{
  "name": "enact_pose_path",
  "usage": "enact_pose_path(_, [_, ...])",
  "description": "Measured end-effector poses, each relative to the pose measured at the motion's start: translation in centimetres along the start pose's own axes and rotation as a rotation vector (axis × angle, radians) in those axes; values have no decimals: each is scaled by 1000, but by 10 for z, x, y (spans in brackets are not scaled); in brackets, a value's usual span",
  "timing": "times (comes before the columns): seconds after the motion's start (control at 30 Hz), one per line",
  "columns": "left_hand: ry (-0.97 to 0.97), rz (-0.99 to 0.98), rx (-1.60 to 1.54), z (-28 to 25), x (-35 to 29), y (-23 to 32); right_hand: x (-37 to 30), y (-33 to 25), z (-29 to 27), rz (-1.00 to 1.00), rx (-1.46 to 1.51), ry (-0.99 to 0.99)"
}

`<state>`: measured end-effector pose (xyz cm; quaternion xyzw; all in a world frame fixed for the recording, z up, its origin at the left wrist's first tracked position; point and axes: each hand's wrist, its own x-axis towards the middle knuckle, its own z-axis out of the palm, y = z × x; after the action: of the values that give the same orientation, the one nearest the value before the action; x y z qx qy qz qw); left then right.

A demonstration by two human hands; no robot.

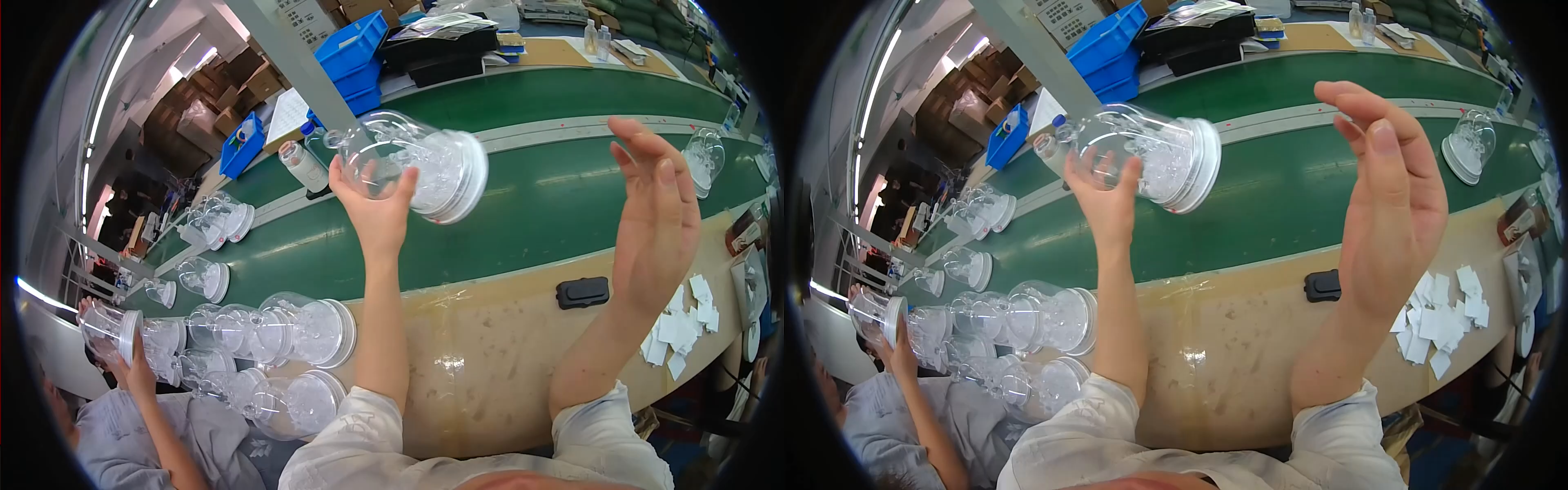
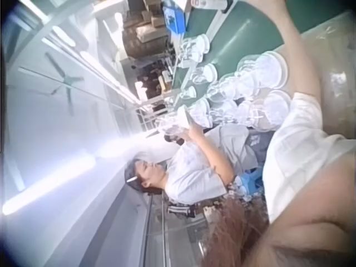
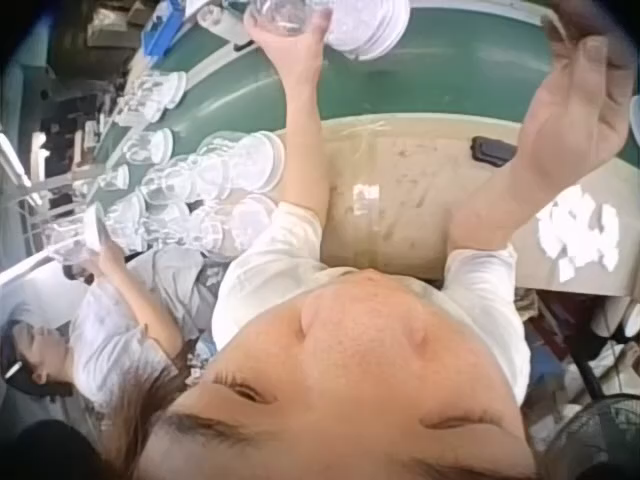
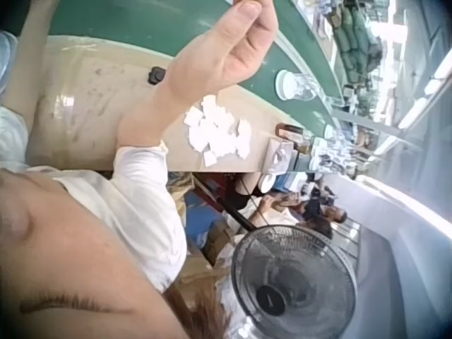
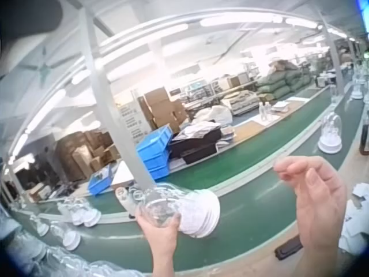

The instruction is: Assembling components of a light fixture, including the base, battery covers, and labels, on a factory assembly line.

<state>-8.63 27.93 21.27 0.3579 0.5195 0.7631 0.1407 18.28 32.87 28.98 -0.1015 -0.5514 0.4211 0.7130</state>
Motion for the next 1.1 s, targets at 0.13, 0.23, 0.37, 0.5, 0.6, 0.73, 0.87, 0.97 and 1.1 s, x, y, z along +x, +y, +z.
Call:
enact_pose_path(0.13, [89,111,340,-1,6,-41,0,2,-3,56,-24,-107])
enact_pose_path(0.23, [71,42,389,-9,3,-66,0,1,-1,73,-24,-150])
enact_pose_path(0.37, [-38,91,523,4,-3,-79,1,7,-5,55,-22,-176])
enact_pose_path(0.5, [-74,115,549,5,1,-81,4,4,-8,91,-21,-178])
enact_pose_path(0.6, [-76,98,545,6,0,-77,5,6,-8,54,-8,-217])
enact_pose_path(0.73, [53,267,601,18,-11,-65,5,4,-12,44,-1,-235])
enact_pose_path(0.87, [-93,699,233,30,-22,-54,-1,-3,-7,4,-4,-256])
enact_pose_path(0.97, [-530,599,234,57,-57,-42,-5,-3,-1,-38,104,-373])
enact_pose_path(1.1, [-925,407,118,95,-112,-56,-5,-6,-2,-49,107,-360])
